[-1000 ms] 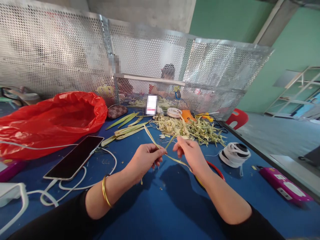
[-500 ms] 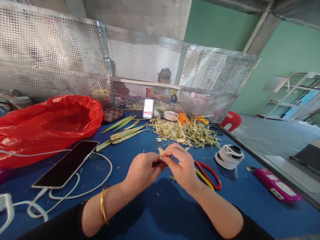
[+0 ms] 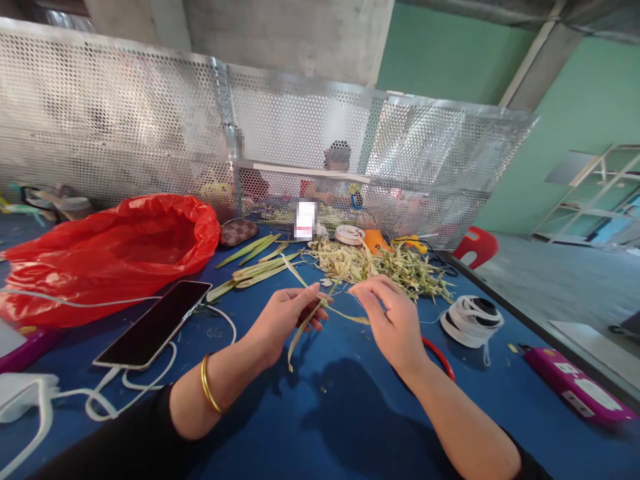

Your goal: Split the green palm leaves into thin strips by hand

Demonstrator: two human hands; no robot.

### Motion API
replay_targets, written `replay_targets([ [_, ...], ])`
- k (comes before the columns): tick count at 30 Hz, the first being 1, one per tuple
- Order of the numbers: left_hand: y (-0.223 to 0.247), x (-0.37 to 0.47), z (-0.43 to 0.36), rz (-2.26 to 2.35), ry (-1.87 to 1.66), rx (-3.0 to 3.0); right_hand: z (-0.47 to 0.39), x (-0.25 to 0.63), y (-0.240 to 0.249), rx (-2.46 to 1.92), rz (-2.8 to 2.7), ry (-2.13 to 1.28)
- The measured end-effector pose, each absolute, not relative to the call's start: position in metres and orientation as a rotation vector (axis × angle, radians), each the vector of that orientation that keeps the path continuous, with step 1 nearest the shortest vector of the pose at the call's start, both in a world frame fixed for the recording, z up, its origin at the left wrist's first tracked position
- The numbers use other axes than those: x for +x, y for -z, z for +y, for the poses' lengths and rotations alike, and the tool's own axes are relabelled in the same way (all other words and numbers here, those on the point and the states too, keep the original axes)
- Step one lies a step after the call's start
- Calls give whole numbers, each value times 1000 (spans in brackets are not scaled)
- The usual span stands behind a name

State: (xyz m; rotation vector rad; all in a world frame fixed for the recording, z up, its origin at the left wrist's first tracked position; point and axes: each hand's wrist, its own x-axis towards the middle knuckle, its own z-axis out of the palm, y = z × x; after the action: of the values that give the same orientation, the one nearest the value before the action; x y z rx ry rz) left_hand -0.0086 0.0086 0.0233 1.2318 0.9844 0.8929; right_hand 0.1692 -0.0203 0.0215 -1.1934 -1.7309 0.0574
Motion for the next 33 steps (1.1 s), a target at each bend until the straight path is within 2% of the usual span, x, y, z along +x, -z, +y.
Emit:
replay_targets([
  [8,-11,-6,14,1047,-1005,1141,-18,159,-5,-1212,-2224,113],
  [11,-5,-5,17,1083,-1053,1122,-20,160,-7,-1146,-2210,180],
  [15,-5,-3,12,1049,-932,1295,-20,165,-11,-1133,-1977,280],
  [17,-5,-1,6,1072,-823,1458,-20,165,-11,-1173,-1919,195],
  [21,0,5,-7,1072,-660,1815,-20,160,-10,-1154,-1895,-312],
  [23,2,6,-9,1084,-631,1856,-23,157,-10,-1114,-1837,-417],
  [25,2,5,-7,1114,-646,1747,-27,155,-10,-1096,-1798,-321],
  [28,-2,2,0,1114,-763,1420,-33,153,-7,-1040,-1914,7],
  [33,-6,0,3,949,-889,1022,-32,149,3,-995,-2120,411],
])
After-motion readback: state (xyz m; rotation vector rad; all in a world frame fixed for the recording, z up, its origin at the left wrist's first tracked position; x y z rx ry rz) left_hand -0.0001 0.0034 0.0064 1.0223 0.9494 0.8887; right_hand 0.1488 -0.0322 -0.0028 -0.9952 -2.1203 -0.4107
